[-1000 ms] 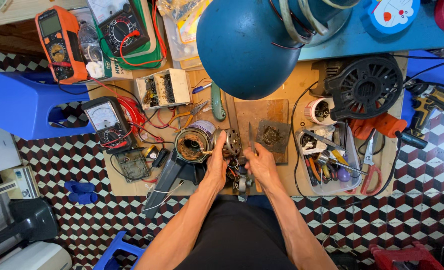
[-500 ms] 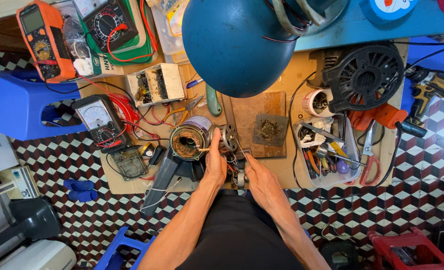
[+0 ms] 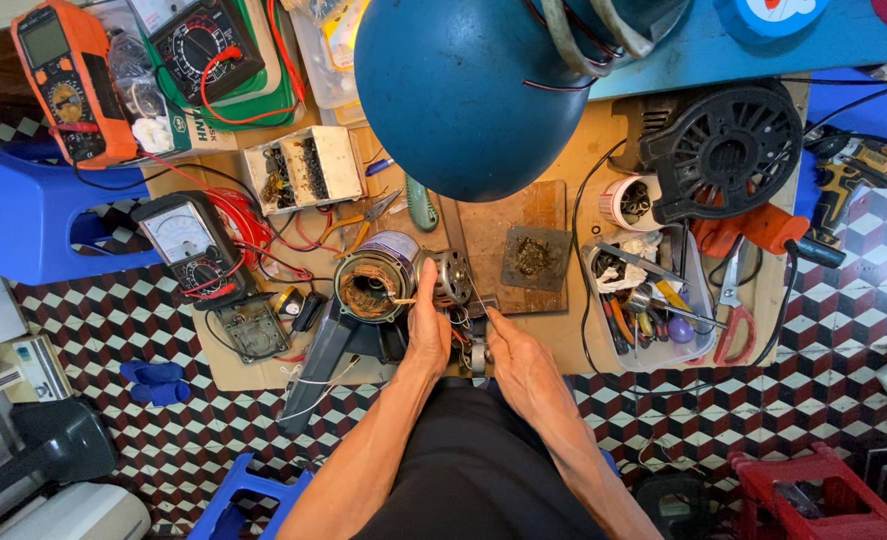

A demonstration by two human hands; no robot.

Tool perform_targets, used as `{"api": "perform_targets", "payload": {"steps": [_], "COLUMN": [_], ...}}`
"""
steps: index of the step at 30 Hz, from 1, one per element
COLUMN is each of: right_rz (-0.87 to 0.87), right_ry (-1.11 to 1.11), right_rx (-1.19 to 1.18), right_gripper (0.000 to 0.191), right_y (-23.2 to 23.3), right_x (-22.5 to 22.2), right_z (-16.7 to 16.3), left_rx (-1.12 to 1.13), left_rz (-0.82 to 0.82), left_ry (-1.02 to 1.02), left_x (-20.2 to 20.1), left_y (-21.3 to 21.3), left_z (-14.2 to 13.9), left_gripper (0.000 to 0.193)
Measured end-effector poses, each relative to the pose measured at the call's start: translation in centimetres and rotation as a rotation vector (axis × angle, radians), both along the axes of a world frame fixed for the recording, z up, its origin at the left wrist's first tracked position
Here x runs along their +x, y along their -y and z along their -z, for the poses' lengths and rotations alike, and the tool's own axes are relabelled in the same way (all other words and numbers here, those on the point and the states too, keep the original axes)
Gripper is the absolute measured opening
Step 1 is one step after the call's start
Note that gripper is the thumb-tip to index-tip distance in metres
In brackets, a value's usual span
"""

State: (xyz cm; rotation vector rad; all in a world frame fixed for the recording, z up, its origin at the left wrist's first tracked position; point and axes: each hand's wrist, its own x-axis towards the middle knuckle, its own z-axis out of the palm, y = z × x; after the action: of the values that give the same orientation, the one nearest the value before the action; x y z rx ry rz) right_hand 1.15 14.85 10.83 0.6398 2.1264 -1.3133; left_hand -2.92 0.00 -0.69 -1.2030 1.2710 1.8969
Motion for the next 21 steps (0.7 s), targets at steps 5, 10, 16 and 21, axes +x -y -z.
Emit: {"api": "perform_targets", "payload": {"steps": [5,10,16,21], "right_rz": [0.091,0.096,0.063,-0.044], "right_ry": [0.093,0.065,0.042,0.127], "right_rx": [0.003,0.033,0.087,0.238], "right_gripper": [0.044,0.041,0.041,0.038], "right_y": [0.7,1.2,1.7,2.4], "right_x": [0.0,-0.3,-0.5,-1.0], "right_z": [-0.6,-1.0,-1.6,-2.0], "left_rx": [0.05,0.078,0.068,0.029], "left_rz": [0.0,-0.002,-0.04,-0.028], "left_ry": [-0.026,-0.02,0.0,0.043], "left_x": [-0.1,-0.2,0.1,0.5], "left_y": [-0.1,-0.2,0.1,0.5], "left_z": [-0.7,-1.0,-0.5,0.1], "left_gripper": [0.088,0.082,0.075,0.069]}}
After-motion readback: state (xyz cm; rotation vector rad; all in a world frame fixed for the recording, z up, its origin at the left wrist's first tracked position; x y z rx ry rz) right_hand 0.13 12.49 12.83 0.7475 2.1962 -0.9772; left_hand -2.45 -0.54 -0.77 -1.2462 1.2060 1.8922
